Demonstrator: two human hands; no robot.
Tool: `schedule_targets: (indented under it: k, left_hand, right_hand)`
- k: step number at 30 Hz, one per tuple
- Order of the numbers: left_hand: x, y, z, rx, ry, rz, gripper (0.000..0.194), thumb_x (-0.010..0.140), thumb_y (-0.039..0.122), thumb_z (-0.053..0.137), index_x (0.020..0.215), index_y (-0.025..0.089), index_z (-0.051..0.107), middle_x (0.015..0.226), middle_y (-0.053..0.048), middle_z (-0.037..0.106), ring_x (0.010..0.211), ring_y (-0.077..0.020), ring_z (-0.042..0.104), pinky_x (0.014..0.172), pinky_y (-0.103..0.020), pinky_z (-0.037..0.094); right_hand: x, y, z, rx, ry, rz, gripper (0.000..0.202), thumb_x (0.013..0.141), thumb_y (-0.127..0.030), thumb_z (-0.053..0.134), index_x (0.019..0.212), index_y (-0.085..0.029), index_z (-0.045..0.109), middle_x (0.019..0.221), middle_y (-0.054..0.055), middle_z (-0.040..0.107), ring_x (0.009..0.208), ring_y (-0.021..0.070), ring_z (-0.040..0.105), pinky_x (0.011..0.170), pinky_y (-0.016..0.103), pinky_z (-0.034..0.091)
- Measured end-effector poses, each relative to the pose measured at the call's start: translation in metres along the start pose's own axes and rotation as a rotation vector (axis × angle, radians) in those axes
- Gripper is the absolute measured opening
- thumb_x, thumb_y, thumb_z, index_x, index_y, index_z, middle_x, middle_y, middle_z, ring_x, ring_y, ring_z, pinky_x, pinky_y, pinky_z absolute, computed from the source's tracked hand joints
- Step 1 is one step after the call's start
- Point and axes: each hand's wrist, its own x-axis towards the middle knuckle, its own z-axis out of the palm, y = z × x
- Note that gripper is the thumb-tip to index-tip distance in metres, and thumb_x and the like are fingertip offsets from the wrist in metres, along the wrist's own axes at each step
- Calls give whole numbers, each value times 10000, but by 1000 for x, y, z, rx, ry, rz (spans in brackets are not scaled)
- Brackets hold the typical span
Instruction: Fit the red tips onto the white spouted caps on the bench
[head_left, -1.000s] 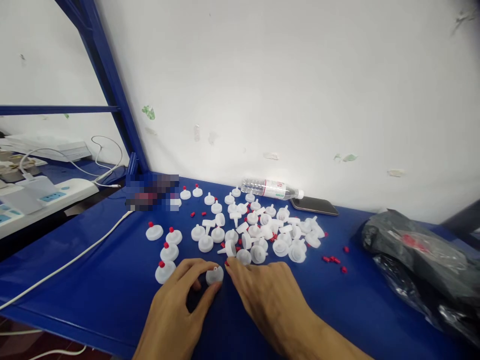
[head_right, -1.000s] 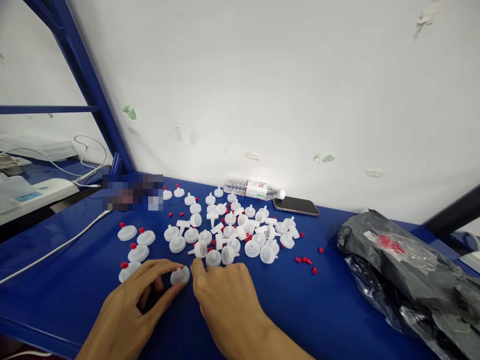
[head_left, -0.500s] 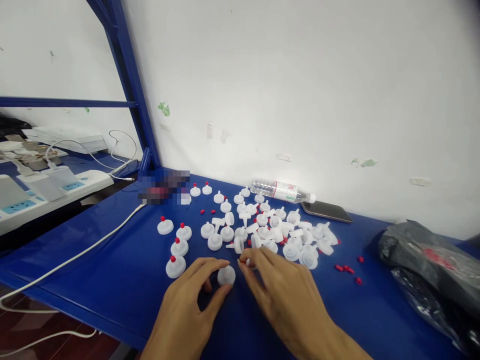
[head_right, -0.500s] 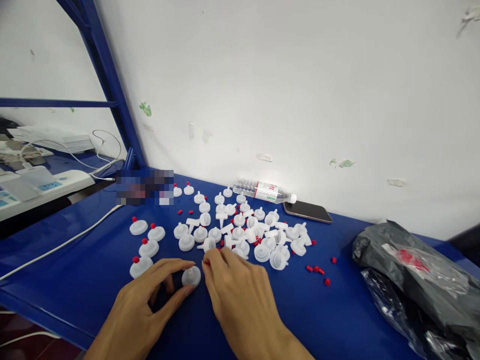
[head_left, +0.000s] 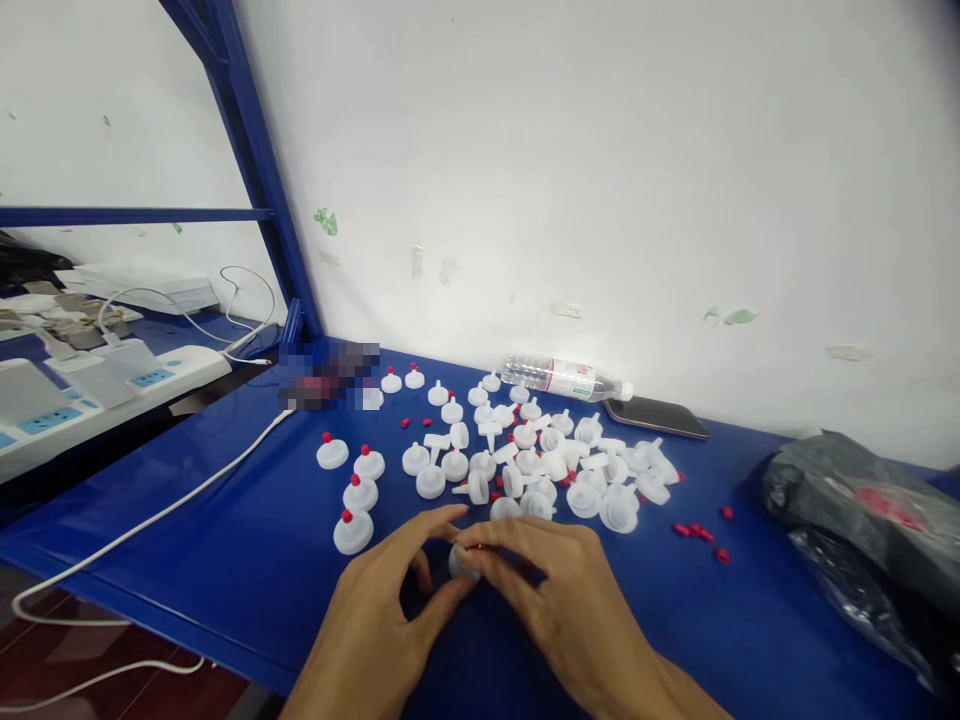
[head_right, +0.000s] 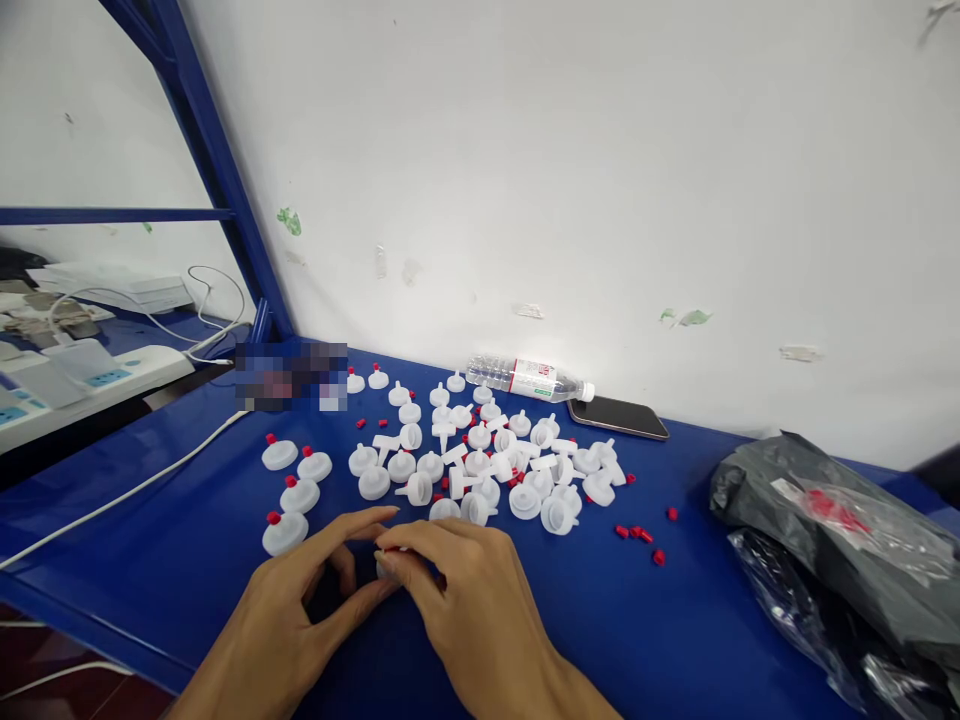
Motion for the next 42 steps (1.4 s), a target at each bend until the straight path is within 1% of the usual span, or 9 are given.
schedule_targets:
  k: [10,19,23,26,30,33,36,39,42]
  left_hand:
    - [-1,-3,1,-25,13,47,397,883,335,724,1277,324,685,841,47,736,588,-113,602,596,-223,518]
    - [-4,7,-4,-76,-13,98,425,948,235,579,1365,315,589,1060,-4,694,652,-91,620,595,-208,504]
    - [-7,14,-11,-190,62,64,353,990,266,521,1334,281,598,896,24,617,589,-77,576,527,-174,480]
    - [-11,14,-15,-199,111,50,256,1008,351,524,1180,271,696,830,14,647,674,-117,654,551,-179,518]
    - [-16,17,-14,-60,120,145,254,981,380,545,975,299,786,924,-13,781,838,-186,749,654,-215,591]
    - [-15,22,-8,58,16,263,284,982,331,525,1009,323,807,924,-14,805,853,-196,768,703,-230,606]
    - [-11,21,-2,141,-59,290,331,1017,278,473,1108,284,792,890,-22,793,768,-173,767,682,-224,599]
    - [-7,12,1,185,29,232,337,1042,296,457,1167,233,764,859,-25,776,742,-166,762,662,-221,587]
    - [-7,4,3,173,92,227,313,1042,310,476,1171,221,747,842,-8,774,677,-137,742,613,-196,561]
  right_hand:
    - [2,1,1,80,-21,122,69,933,-232,735,939,-285,780,910,-86,805,829,118,752,755,175,505]
    - [1,-2,5,-86,20,53,85,933,-215,731,938,-273,793,876,-26,735,749,132,678,687,229,489]
    - [0,0,6,-119,-18,57,187,906,-216,763,1076,-286,797,896,-23,736,701,127,657,654,234,493]
    - [0,-3,-2,-127,10,64,326,877,-282,804,1197,-308,751,939,-45,739,624,98,611,598,221,479]
    - [0,-6,-28,-323,189,-35,146,1014,-342,611,1082,-287,729,925,-40,702,557,74,558,556,227,429]
    - [-1,0,-43,-582,241,-83,174,1041,-331,557,1067,-266,716,897,-18,681,526,89,531,535,254,394]
    - [-3,9,-47,-675,166,-83,215,1052,-350,549,1169,-275,713,963,7,688,557,105,582,538,262,401]
    - [-5,15,-42,-706,72,-84,262,1064,-326,526,1259,-302,699,989,16,687,666,145,665,564,268,415]
    - [-8,14,-33,-699,-2,-92,295,1068,-282,501,1287,-316,696,960,11,675,662,157,664,555,274,401]
